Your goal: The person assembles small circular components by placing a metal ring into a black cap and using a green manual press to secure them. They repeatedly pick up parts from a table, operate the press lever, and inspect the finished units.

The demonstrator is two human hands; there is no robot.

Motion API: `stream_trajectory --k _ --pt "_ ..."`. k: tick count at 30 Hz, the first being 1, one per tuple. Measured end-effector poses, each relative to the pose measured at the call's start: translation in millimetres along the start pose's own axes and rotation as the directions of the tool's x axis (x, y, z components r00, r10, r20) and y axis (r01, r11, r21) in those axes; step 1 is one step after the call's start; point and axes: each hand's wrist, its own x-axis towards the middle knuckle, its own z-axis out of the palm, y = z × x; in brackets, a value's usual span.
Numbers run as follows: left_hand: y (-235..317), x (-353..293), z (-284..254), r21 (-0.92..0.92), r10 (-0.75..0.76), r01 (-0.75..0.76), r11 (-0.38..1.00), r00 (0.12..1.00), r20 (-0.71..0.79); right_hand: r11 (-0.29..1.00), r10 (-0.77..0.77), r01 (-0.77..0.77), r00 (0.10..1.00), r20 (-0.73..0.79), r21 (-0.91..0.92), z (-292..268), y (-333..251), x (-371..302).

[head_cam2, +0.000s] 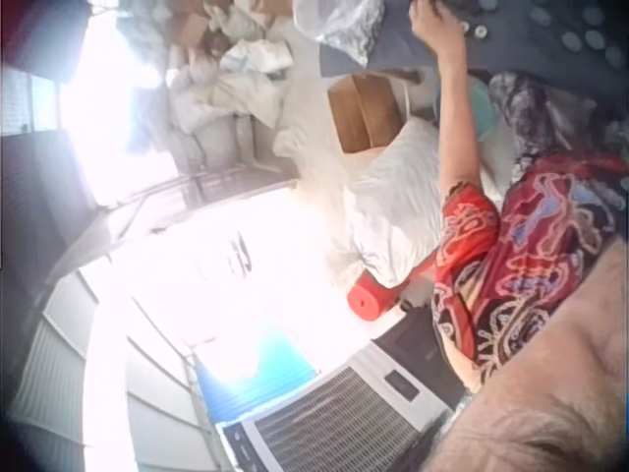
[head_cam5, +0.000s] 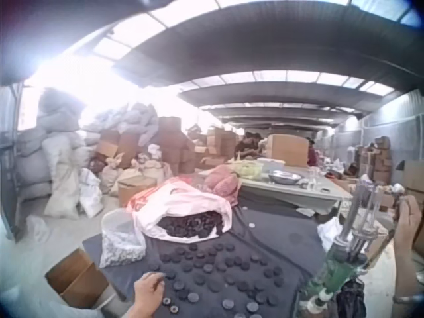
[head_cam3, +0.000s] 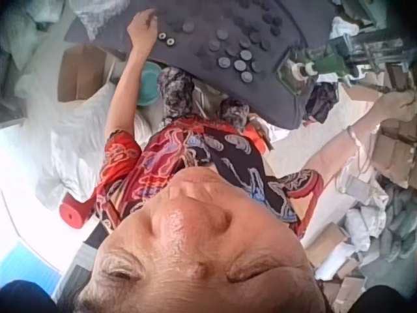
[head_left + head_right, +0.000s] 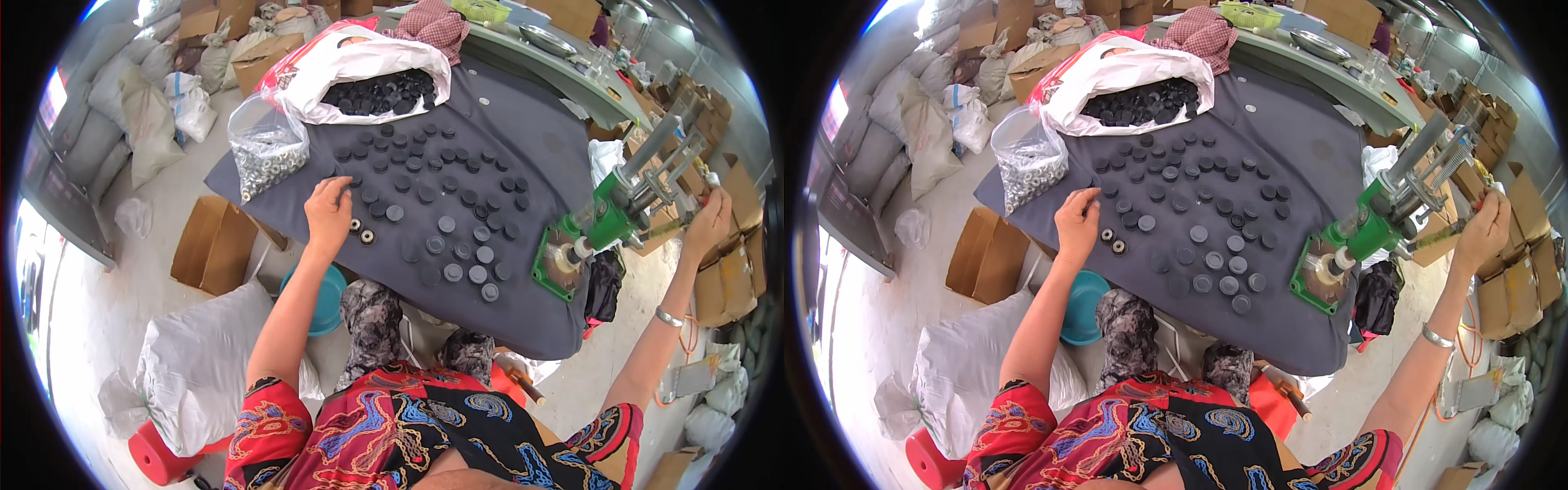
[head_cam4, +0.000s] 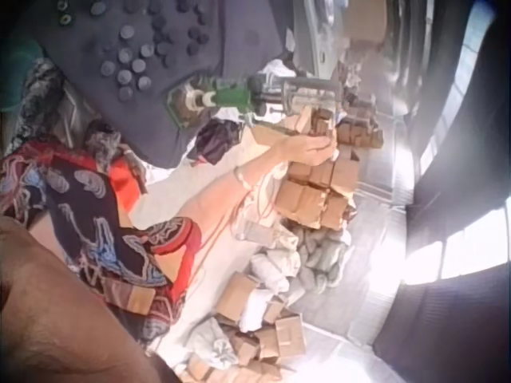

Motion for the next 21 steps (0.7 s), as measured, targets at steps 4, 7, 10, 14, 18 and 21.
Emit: stream_trajectory --k 4,7,10,14,18,21 --pt "-41.7 50.9 18.2 0.102 0.010 -0.013 0.995 0.999 0.036 0.997 0.009 -0.012 0.999 -0.047 -0.073 1.9 -6.7 -5.9" --pt "-70.7 94.7 42.0 0.175 0.001 -0.007 0.985 0.999 0.039 0.984 -0.045 0.037 0.998 -0.037 -0.177 -10.5 -1.6 -3.8" --pt "-94.7 136.4 59.2 0.278 0.054 -0.063 0.959 0.998 0.042 0.925 -0.181 0.172 0.983 0.005 -0.340 -21.1 12.5 -2.1" --pt "-136.1 184.3 88.8 0.362 0.216 -0.230 0.903 0.973 0.079 0.947 -0.102 0.082 0.994 -0.048 -0.311 -53.3 53.9 3.6" --pt "-163.5 215.7 115.3 0.396 0.205 -0.261 0.880 0.962 0.180 0.975 0.102 -0.125 0.987 -0.128 -0.181 -86.8 88.9 16.1" --pt "-162.9 214.1 121.7 0.429 0.121 -0.228 0.874 0.957 0.264 0.969 0.127 -0.152 0.983 -0.134 -0.196 -93.9 94.7 18.4"
